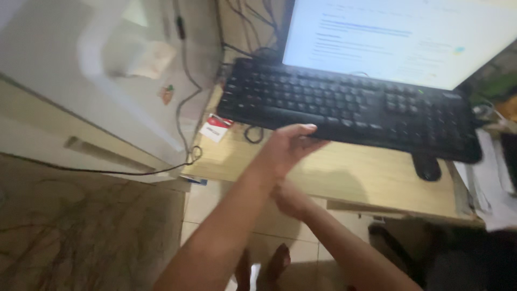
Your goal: The person cleans a cluttered desk area using a pink cloth. They wipe the surface of the desk, clean the keyboard, and organize various items including a mouse, a phone, papers, and headphones. The person also opens a drawer to retrieve and move papers before placing them on the floor.
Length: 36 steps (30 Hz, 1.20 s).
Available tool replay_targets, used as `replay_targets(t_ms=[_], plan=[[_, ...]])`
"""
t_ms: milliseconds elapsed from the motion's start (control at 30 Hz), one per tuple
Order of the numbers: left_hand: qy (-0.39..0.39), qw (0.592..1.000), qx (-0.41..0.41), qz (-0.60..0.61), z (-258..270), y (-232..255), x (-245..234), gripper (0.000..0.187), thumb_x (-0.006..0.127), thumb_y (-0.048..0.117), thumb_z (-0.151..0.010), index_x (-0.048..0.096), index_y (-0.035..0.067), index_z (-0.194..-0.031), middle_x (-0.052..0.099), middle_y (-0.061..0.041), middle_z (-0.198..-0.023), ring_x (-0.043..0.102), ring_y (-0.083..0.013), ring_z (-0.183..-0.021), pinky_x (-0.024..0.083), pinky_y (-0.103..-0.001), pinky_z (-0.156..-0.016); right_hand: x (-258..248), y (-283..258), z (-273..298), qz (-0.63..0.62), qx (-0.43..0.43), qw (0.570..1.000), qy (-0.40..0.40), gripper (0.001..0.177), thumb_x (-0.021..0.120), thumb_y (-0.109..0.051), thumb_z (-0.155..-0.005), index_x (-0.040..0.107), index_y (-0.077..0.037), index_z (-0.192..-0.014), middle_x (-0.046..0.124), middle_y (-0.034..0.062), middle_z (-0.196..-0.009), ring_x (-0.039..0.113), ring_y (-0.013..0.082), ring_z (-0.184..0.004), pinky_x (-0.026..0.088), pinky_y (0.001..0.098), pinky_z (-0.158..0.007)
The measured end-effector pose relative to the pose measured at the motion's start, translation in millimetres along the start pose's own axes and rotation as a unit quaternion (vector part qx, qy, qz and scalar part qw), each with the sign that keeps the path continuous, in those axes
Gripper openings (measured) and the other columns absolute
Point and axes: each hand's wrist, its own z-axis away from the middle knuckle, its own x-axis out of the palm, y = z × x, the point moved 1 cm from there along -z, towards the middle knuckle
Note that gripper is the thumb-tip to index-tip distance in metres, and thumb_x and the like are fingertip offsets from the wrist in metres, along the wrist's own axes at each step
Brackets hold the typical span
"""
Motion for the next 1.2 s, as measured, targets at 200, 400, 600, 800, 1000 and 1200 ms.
replay_targets(t_ms=[200,400,600,800,1000,1200], plan=[[-0.020,0.999,-0.013,0.034,-4.2,-8.1,3.9,0.014,0.063,0.002,-0.091,0.065,-0.008,-0.101,0.070,-0.019,-0.110,0.066,-0.0324,-0.113,0.050,-0.048,-0.114,-39.2,6.6,-25.1,-0.111,0.030,0.985,0.129,0.059,0.059,-0.026,-0.096,0.043,-0.004,-0.148,0.050,0.0169,-0.145,0.047,0.0291,-0.139,0.038,0.0436,-0.114],[-0.040,0.998,-0.006,0.042,0.3,-9.5,6.7,0.008,0.063,-0.001,-0.094,0.066,-0.006,-0.100,0.069,-0.015,-0.106,0.065,-0.0303,-0.111,0.050,-0.049,-0.113,-3.4,21.9,-63.1,0.114,0.157,0.979,0.058,0.046,0.055,-0.029,-0.100,0.049,-0.006,-0.139,0.053,0.0116,-0.134,0.050,0.0257,-0.128,0.036,0.0424,-0.108],[-0.034,0.999,-0.005,0.025,0.5,-6.9,5.6,0.008,0.062,-0.003,-0.092,0.067,-0.005,-0.098,0.071,-0.012,-0.104,0.069,-0.0270,-0.106,0.051,-0.049,-0.110,28.8,50.9,-120.8,0.201,0.224,0.946,0.124,0.043,0.053,-0.026,-0.102,0.051,-0.006,-0.140,0.056,0.0120,-0.135,0.053,0.0255,-0.127,0.038,0.0418,-0.108],[-0.017,0.999,-0.021,0.022,-7.7,-14.3,-11.5,0.009,0.064,-0.003,-0.093,0.067,-0.006,-0.101,0.071,-0.015,-0.104,0.068,-0.0289,-0.104,0.053,-0.052,-0.109,45.6,81.1,-146.1,0.243,0.232,0.924,0.184,0.041,0.050,-0.023,-0.104,0.052,-0.007,-0.141,0.060,0.0123,-0.135,0.057,0.0253,-0.126,0.040,0.0411,-0.109],[-0.010,0.999,-0.032,-0.002,-6.3,-10.7,-10.7,0.017,0.062,0.000,-0.091,0.066,-0.010,-0.104,0.071,-0.018,-0.110,0.068,-0.0306,-0.110,0.050,-0.049,-0.112,57.5,116.5,-142.9,0.294,0.054,0.888,0.349,0.039,0.048,-0.019,-0.105,0.053,-0.007,-0.142,0.063,0.0127,-0.136,0.060,0.0252,-0.125,0.042,0.0404,-0.109],[0.021,0.999,-0.045,-0.011,-7.5,-12.0,-22.6,0.021,0.062,0.002,-0.093,0.066,-0.009,-0.110,0.069,-0.019,-0.115,0.067,-0.0314,-0.114,0.047,-0.047,-0.111,11.5,108.9,-67.0,0.126,-0.007,0.897,0.424,0.035,0.052,-0.019,-0.108,0.052,-0.001,-0.138,0.066,0.0144,-0.120,0.070,0.0292,-0.105,0.053,0.0420,-0.095]])
